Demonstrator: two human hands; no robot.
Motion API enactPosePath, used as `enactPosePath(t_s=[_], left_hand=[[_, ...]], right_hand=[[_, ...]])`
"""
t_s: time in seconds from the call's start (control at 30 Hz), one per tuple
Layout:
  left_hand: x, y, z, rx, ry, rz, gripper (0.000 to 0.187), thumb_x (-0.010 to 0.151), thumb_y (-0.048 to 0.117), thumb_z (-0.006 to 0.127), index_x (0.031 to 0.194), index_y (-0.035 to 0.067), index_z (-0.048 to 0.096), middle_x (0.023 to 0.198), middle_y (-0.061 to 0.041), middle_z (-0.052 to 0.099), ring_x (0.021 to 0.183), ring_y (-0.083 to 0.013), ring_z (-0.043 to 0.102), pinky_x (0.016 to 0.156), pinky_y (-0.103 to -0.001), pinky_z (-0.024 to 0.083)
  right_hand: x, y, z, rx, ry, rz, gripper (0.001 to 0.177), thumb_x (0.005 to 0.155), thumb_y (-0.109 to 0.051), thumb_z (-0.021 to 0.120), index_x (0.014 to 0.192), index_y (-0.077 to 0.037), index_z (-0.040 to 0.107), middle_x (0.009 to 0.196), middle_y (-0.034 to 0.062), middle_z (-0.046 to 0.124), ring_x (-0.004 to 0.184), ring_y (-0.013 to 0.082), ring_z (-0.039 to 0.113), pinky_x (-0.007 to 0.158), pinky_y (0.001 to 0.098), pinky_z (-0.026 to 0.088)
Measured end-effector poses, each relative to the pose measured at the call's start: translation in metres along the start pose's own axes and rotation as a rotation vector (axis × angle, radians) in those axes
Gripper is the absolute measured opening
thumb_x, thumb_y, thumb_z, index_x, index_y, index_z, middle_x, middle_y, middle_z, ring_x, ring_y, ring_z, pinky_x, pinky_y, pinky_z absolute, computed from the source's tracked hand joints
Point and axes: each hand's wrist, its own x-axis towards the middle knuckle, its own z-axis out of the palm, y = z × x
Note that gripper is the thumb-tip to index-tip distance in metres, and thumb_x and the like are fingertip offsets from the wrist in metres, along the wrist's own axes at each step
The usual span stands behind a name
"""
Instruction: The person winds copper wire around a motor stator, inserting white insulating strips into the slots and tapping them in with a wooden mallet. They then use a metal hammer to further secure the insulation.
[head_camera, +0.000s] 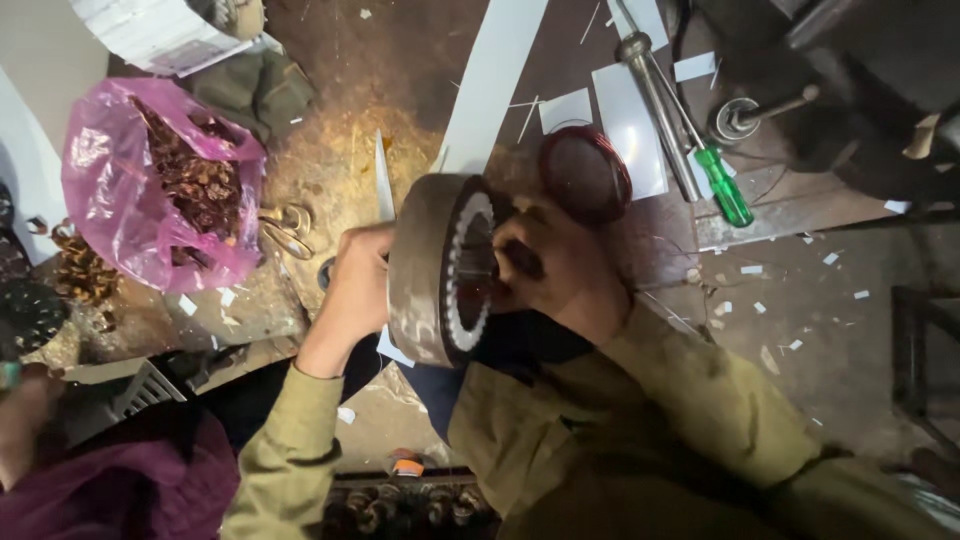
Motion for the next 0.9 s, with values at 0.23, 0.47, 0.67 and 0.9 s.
enactPosePath(t_s=[0.23,0.47,0.67,0.9], left_hand=[[-0.017,-0.011,0.013,0.102,0.102,0.037,0.013,0.086,0.004,0.06,0.093,-0.006,0.061,0.086,-0.021,0.061,0.078,-0.0406,0.059,0.07,-0.043,0.048],[-0.017,-0.001,0.006,0.103,0.108,0.027,0.016,0.078,0.009,0.075,0.086,-0.002,0.067,0.075,-0.017,0.066,0.064,-0.0308,0.066,0.062,-0.036,0.051],[-0.02,-0.002,0.026,0.087,0.182,-0.262,0.022,0.074,0.011,0.082,0.086,-0.002,0.069,0.065,-0.013,0.066,0.056,-0.0237,0.062,0.056,-0.034,0.049],[-0.028,-0.047,0.018,0.193,0.108,0.246,0.023,0.085,0.005,0.08,0.104,0.002,0.069,0.091,-0.005,0.068,0.088,-0.0108,0.061,0.08,-0.027,0.049]], right_hand=[[-0.001,0.004,0.0,-0.106,-0.031,-0.176,0.019,0.09,-0.01,0.074,0.107,-0.009,0.065,0.109,0.0144,0.061,0.093,0.0347,0.066,0.078,0.0424,0.054],[0.008,0.002,-0.008,-0.105,-0.148,-0.106,0.034,0.077,-0.022,0.083,0.097,-0.005,0.061,0.107,0.0141,0.061,0.089,0.0332,0.065,0.076,0.0412,0.053],[0.011,0.009,-0.008,-0.056,-0.079,-0.14,0.034,0.08,-0.016,0.081,0.104,-0.005,0.06,0.118,0.0156,0.058,0.095,0.036,0.063,0.081,0.0414,0.053],[0.016,-0.01,-0.014,0.04,-0.135,-0.206,0.038,0.079,-0.017,0.083,0.106,-0.005,0.06,0.129,0.0175,0.06,0.105,0.0367,0.067,0.085,0.0411,0.055]])
